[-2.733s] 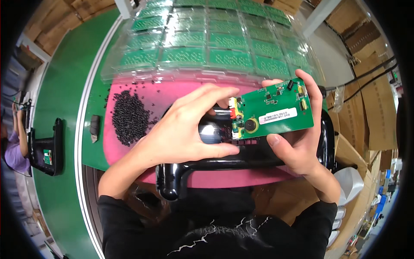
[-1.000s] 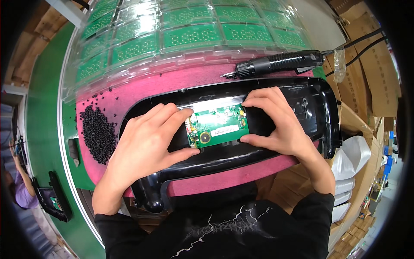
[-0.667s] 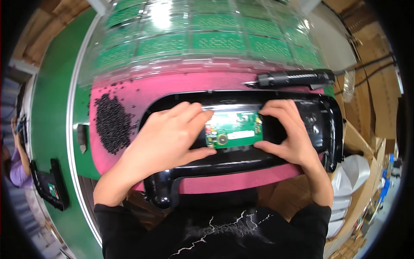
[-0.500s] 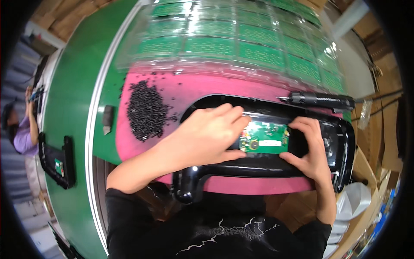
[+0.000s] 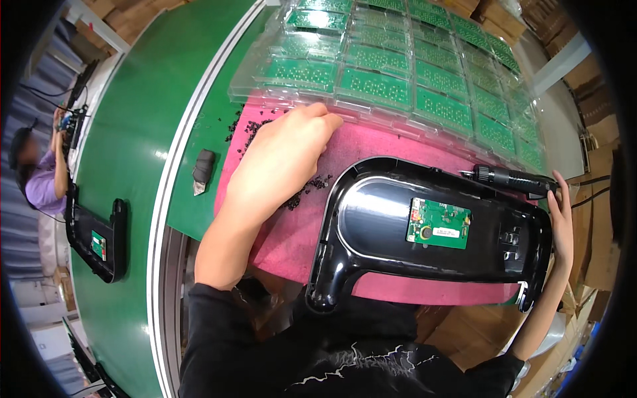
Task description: Assemble circuit boards into plastic housings using an electric screwdriver.
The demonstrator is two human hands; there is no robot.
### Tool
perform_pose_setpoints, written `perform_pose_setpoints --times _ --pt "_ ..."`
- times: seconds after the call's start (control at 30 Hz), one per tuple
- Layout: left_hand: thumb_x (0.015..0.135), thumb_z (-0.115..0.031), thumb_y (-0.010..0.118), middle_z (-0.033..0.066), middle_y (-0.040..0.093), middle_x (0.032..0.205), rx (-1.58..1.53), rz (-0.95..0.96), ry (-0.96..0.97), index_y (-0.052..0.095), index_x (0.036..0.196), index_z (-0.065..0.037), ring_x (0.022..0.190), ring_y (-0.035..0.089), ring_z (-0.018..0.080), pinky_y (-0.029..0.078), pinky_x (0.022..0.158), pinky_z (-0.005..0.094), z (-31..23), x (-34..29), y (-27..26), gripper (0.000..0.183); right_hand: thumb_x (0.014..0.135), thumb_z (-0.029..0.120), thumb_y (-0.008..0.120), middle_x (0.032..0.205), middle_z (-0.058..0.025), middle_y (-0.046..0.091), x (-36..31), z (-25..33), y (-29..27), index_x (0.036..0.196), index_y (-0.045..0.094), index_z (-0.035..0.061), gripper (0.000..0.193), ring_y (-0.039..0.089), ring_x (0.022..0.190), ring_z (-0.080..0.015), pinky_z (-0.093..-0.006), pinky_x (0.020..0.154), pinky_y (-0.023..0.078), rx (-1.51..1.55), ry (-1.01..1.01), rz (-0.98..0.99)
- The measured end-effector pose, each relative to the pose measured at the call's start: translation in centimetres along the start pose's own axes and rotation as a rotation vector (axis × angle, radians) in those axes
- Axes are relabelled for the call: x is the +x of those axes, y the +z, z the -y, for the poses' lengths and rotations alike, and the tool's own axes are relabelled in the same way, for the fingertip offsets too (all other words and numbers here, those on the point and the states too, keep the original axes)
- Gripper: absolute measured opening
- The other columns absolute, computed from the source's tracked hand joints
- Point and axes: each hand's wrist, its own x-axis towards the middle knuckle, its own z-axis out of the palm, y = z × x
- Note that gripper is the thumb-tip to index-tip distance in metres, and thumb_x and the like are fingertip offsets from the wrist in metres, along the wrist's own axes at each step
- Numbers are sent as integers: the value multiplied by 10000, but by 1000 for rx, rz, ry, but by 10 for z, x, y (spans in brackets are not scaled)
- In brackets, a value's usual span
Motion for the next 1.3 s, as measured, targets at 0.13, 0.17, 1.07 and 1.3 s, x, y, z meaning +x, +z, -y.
perform_pose_setpoints --times 0.13,0.17,1.07,1.3 --pt "724 79 648 173 633 996 39 113 0 658 1045 34 1000 604 376 493 868 435 10 3 11 325 990 178 581 1180 -50 518 12 12 20 1428 387 115 483 501 970 -106 -240 843 426 263 35 -95" --pt "724 79 648 173 633 996 35 114 5 658 1045 34 1000 604 376 493 868 435 11 4 9 325 984 162 591 1205 -65 527 10 24 29 1426 369 101 499 515 991 -100 -227 821 434 345 -39 -270" --pt "856 -14 660 119 609 857 -582 190 347 574 928 -10 797 631 314 506 713 365 -80 4 24 112 941 421 602 666 53 454 -62 167 97 1077 474 103 370 433 589 -67 -273 696 356 1743 -608 195" --pt "837 -37 711 112 609 830 -697 308 323 592 931 2 728 629 290 501 635 356 -81 8 45 157 936 429 611 681 41 490 -63 156 107 1074 447 130 368 475 592 -80 -291 717 375 1637 -622 292"
